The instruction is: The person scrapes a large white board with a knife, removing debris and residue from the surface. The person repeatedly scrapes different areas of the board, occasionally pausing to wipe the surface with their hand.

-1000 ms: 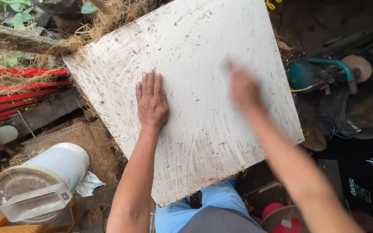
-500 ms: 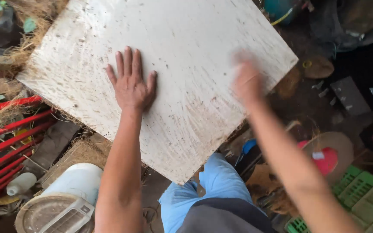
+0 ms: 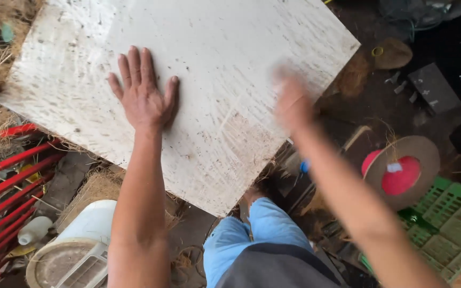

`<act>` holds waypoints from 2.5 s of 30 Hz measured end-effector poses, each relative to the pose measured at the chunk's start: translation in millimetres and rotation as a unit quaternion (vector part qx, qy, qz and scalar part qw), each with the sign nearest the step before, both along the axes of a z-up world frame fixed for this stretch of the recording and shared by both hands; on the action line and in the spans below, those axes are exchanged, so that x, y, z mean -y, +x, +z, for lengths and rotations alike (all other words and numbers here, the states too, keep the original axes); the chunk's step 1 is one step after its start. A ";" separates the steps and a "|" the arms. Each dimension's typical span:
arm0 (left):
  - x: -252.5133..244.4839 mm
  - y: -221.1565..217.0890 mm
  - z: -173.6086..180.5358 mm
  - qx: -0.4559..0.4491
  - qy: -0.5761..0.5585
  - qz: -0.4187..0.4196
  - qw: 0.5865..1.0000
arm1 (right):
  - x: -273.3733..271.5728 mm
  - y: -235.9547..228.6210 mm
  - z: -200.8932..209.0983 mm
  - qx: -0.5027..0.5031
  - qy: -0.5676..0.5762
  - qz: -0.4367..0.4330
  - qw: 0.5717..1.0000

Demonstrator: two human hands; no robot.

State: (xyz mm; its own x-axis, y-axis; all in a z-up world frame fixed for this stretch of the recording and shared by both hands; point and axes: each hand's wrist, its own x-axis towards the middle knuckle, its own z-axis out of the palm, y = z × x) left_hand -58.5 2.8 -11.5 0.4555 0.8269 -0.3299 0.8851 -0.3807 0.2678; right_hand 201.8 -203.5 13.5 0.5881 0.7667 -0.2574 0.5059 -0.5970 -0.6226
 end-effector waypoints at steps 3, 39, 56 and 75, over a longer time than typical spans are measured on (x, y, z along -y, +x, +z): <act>0.7 -0.1 5.9 0.081 0.072 -0.013 0.994 | 98.9 -183.0 -55.1 -0.261 -0.093 0.213 0.937; -0.3 -6.6 -12.8 0.075 0.088 -0.009 0.993 | 92.5 -72.8 -63.7 0.063 -0.208 0.232 0.948; 4.0 -2.9 -3.8 0.050 0.048 -0.004 0.998 | 96.4 7.4 0.2 0.076 -0.065 0.047 0.994; 5.1 10.7 -2.1 0.037 0.065 -0.008 0.997 | 114.6 110.4 12.3 0.266 0.142 0.018 0.953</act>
State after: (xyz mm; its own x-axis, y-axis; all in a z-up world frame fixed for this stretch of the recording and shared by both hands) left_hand -47.8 -2.4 -13.6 0.4877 0.8530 -0.1859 0.8584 -0.4296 0.2804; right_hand 312.3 -318.0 25.8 0.5501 0.7831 0.2901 0.8117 -0.4196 -0.4064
